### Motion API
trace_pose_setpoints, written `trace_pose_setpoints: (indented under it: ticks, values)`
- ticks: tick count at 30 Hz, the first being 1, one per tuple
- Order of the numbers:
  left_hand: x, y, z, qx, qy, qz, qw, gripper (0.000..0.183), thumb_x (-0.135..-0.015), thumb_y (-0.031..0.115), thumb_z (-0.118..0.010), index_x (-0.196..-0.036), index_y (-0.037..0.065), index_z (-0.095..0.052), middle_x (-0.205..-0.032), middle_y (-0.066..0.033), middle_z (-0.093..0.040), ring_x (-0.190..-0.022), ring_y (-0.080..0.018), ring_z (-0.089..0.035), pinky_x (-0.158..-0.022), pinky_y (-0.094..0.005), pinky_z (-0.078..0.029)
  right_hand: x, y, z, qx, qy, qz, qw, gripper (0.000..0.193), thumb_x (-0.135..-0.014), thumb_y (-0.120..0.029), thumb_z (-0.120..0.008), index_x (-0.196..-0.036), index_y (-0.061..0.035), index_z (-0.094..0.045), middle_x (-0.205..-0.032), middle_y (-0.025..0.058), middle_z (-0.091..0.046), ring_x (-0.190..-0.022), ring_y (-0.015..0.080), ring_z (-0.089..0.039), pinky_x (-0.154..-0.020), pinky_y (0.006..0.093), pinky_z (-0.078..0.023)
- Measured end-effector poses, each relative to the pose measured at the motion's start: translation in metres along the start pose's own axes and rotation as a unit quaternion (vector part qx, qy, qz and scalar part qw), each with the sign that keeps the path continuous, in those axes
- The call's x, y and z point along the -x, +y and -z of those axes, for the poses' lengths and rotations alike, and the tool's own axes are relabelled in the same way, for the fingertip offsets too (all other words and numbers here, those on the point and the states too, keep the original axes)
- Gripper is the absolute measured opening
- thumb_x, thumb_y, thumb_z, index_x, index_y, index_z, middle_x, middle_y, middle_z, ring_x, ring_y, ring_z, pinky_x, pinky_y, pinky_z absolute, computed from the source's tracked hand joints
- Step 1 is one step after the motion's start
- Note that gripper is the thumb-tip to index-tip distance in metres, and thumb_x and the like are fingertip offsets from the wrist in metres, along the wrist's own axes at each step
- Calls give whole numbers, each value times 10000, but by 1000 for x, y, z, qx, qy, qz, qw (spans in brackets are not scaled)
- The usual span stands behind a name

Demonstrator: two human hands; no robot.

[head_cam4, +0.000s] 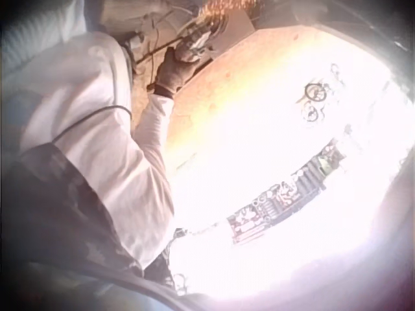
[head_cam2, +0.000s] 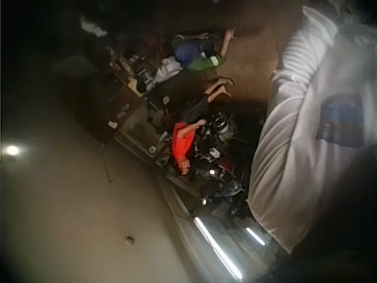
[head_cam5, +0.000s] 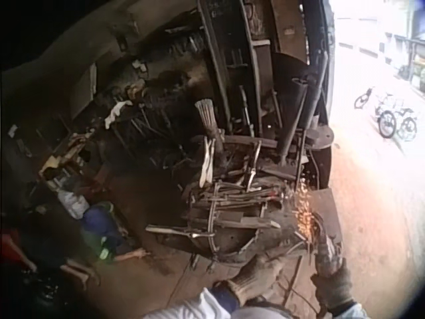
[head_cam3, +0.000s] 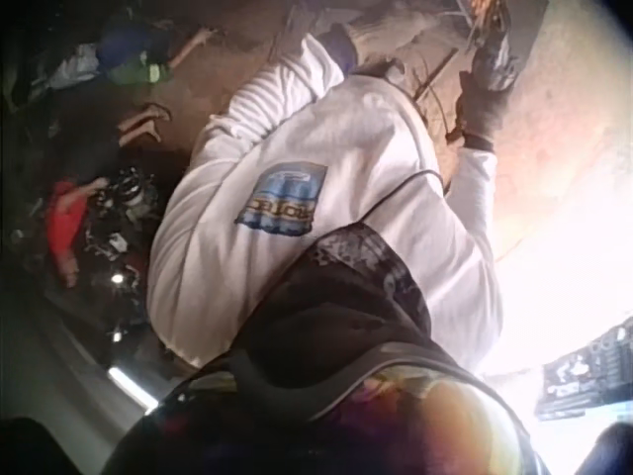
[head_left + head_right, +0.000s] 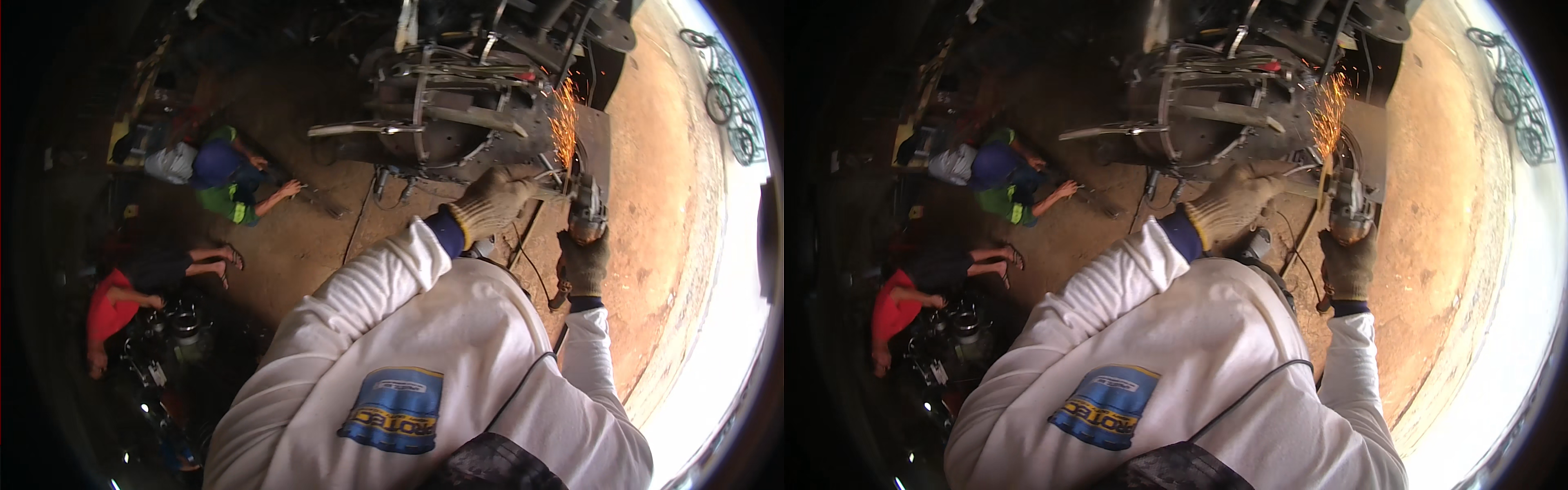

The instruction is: The person uses an angle grinder to smooth or cut metal components on a workbench, then uses a welding torch to join the metal pieces together while they are held in place by clamps.

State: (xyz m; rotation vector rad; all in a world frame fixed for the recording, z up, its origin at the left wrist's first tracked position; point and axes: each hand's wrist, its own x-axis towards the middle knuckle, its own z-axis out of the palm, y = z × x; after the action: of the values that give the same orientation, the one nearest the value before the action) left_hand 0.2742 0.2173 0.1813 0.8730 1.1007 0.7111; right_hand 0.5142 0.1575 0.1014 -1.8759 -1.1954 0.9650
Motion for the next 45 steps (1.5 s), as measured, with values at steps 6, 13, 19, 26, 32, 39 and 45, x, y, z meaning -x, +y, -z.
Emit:
trace_pose_setpoints:
  ticks: [6,13,19,26,32,39,45]
  values:
    - [8,-2,11,-8,62,13,998,179,-1013,257,-646,-1099,132,-742,-654,40,-555,-451,-53,-447,-378,-228,-346,-1,3,2,13,0,-6,1000,742,-712,-232,-893,-1330,7,-557,-1119,217,-731,-1010,323,-729,-870,412,-569]
    - [3,-4,20,1,48,66,997,211,-1033,207,-617,-1182,124,-740,-667,25,-574,-422,-59,-436,-375,-227,-346,11,-14,11,94,0,-71,993,837,-705,-320,-894,-1371,7,-506,-1130,244,-719,-1043,385,-712,-895,454,-561]
    - [0,-1,19,-32,43,72,996,227,-1030,222,-629,-1202,119,-735,-655,34,-547,-443,-51,-438,-387,-227,-352,11,-6,5,94,26,-52,994,706,-718,-270,-896,-1285,-7,-569,-1094,183,-734,-1002,315,-727,-863,408,-568]
    - [1,0,14,-29,29,52,998,267,-1027,216,-635,-1256,110,-723,-656,42,-535,-496,-46,-448,-431,-225,-358,7,0,3,102,9,-30,994,777,-705,-283,-903,-1349,-25,-553,-1150,203,-724,-1060,345,-719,-897,424,-567]
    - [-1,-1,9,-14,43,70,997,261,-1013,194,-644,-1241,95,-722,-644,32,-537,-447,-57,-427,-389,-236,-343,8,-4,4,105,6,-25,994,891,-692,-312,-915,-1421,-29,-486,-1205,219,-707,-1108,364,-704,-927,435,-563]
    - [-3,-6,23,14,36,72,997,233,-997,197,-667,-1201,105,-733,-640,20,-575,-421,-68,-451,-365,-226,-346,8,0,3,99,12,-27,995,874,-696,-306,-911,-1408,-20,-493,-1189,227,-708,-1107,369,-703,-927,443,-561]
    - [-4,-8,26,16,48,72,996,229,-987,198,-682,-1188,103,-736,-640,16,-582,-420,-72,-456,-357,-232,-350,11,-4,9,108,-3,-69,992,921,-721,-344,-902,-1428,21,-438,-1188,270,-698,-1106,416,-697,-945,464,-562]
